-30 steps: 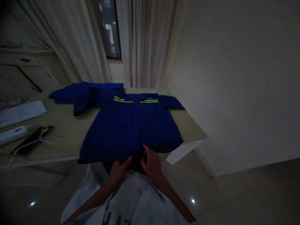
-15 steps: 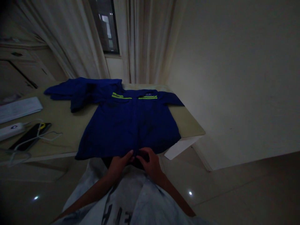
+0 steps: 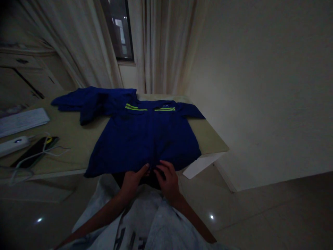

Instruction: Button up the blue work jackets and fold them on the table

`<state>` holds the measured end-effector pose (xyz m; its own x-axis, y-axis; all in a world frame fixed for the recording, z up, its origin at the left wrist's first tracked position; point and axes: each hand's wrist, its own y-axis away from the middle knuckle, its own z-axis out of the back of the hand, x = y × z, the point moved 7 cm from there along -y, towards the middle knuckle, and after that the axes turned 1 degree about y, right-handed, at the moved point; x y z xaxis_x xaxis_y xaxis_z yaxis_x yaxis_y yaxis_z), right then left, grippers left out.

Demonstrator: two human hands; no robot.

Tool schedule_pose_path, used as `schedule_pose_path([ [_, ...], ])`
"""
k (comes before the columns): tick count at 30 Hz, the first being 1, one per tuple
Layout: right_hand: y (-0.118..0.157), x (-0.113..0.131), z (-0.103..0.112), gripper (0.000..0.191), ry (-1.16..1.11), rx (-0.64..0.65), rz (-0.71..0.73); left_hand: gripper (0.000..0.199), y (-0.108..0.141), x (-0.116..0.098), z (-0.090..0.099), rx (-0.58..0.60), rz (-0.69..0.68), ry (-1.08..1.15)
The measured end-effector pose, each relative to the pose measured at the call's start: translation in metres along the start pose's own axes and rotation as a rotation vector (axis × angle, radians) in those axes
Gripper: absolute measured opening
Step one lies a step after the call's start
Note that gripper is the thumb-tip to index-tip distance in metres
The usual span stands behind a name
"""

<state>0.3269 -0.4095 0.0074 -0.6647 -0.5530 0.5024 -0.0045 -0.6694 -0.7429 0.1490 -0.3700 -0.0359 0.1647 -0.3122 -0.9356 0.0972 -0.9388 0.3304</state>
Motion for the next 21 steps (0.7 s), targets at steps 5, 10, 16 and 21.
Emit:
schedule_pose_path([
  [5,-0.001,0.002,-0.001,0.021,0.015,-0.020,0.007,0.051,-0.003,0.007,0.000,-0.029,0.011,0.029],
  [10,0.000,0.003,-0.002,0.016,0.007,-0.027,-0.002,0.050,-0.001,0.004,-0.002,0.045,-0.063,0.016],
  [16,0.003,0.009,-0.006,0.017,0.053,-0.030,0.078,0.048,-0.001,-0.001,-0.003,0.063,-0.061,-0.086],
  [21,0.006,0.015,-0.008,0.022,0.089,0.007,0.209,0.044,0.000,-0.006,0.000,-0.016,-0.112,-0.053],
])
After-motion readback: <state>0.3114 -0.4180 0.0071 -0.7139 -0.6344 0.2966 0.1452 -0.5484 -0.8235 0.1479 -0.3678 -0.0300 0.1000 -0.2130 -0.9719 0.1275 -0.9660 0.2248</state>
